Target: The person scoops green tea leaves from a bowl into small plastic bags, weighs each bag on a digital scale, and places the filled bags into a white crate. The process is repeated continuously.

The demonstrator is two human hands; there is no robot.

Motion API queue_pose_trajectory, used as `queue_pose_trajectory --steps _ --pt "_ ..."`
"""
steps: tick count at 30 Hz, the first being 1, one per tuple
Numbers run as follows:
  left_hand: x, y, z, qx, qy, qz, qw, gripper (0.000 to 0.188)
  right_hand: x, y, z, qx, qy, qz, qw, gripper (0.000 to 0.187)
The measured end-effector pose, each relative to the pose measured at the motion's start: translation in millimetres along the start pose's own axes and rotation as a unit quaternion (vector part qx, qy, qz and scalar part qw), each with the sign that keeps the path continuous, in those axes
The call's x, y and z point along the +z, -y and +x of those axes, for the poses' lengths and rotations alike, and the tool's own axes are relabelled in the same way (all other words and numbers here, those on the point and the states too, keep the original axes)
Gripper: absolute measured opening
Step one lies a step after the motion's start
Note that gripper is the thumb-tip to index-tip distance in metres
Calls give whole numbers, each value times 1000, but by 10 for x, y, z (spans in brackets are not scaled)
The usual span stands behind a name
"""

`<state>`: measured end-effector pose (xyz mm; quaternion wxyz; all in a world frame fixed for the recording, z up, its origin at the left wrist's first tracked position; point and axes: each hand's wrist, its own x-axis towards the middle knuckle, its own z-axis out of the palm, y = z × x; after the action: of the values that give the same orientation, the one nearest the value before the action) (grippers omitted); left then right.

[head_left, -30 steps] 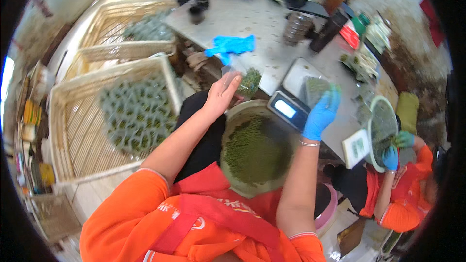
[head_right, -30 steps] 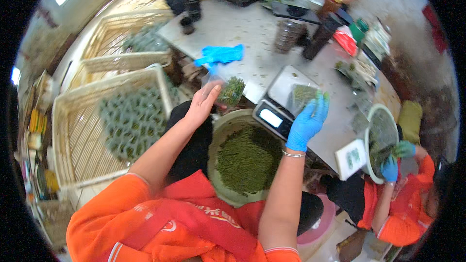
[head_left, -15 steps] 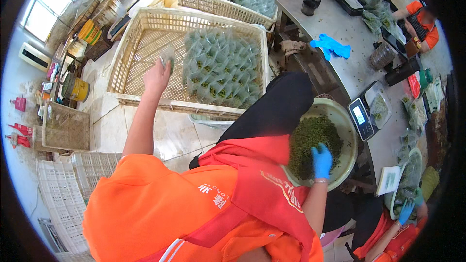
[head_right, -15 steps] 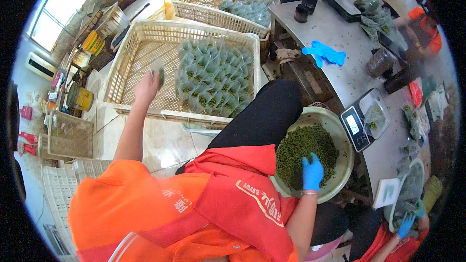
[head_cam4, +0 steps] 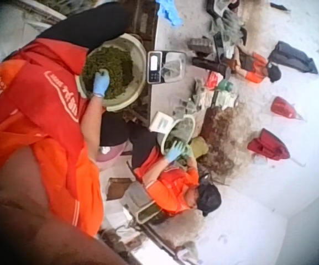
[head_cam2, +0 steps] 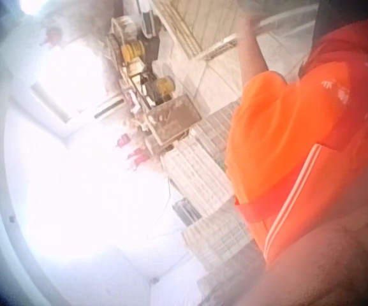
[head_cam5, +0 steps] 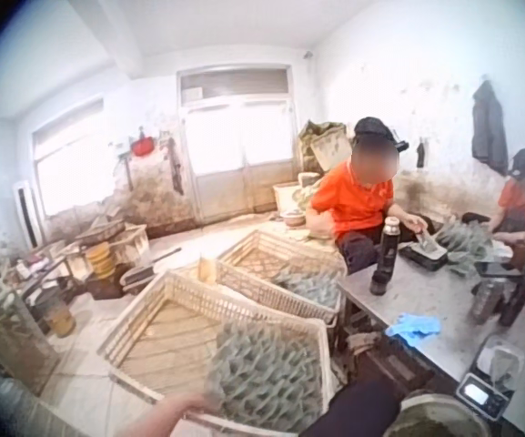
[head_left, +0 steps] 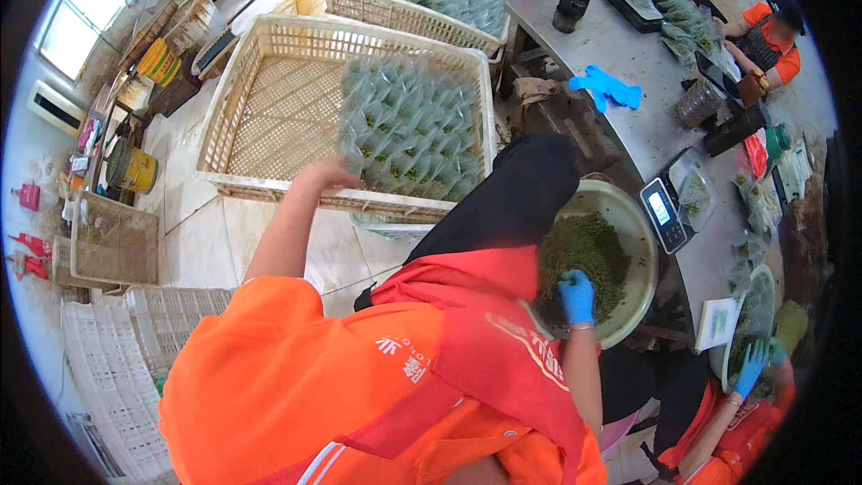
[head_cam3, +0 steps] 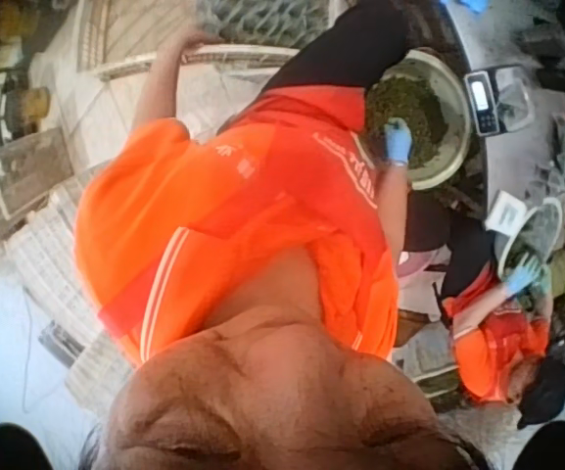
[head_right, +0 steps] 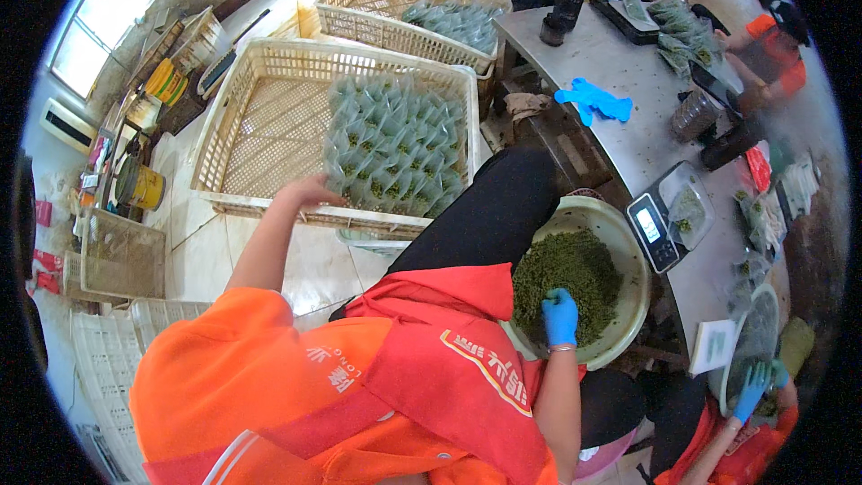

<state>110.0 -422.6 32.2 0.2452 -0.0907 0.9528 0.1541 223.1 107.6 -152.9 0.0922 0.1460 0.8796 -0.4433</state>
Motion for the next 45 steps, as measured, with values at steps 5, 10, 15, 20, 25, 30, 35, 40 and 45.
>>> queue_pose_trajectory --steps 5,10,15,20,25,30,35,40,45 --pt "-257 433 233 -139 71 27 987 60 -46 -208 46 52 11 80 995 37" --pt "-53 446 341 -128 133 2 983 44 211 18 -50 -2 165 -172 971 35" --pt "259 851 827 -35 106 97 989 47 120 81 -55 -12 61 -145 987 25" --pt "208 1256 954 -85 -11 124 989 34 68 102 -49 -122 -116 -135 977 48" --pt "-283 -200 475 59 -334 105 935 30 135 240 -78 -9 132 -209 969 22" --pt "-9 -1795 307 434 -337 27 835 19 -185 462 -152 27 5 -140 990 29" --pt "402 -3254 667 631 -153 125 750 19 -680 848 -234 -79 -236 -131 960 29" --pt "1245 -3828 1540 433 59 609 662 26 -1437 1586 31 -123 -370 -119 913 40" --pt "1392 -3903 1688 464 165 674 551 31 -1662 1604 514 30 -339 -215 915 46"
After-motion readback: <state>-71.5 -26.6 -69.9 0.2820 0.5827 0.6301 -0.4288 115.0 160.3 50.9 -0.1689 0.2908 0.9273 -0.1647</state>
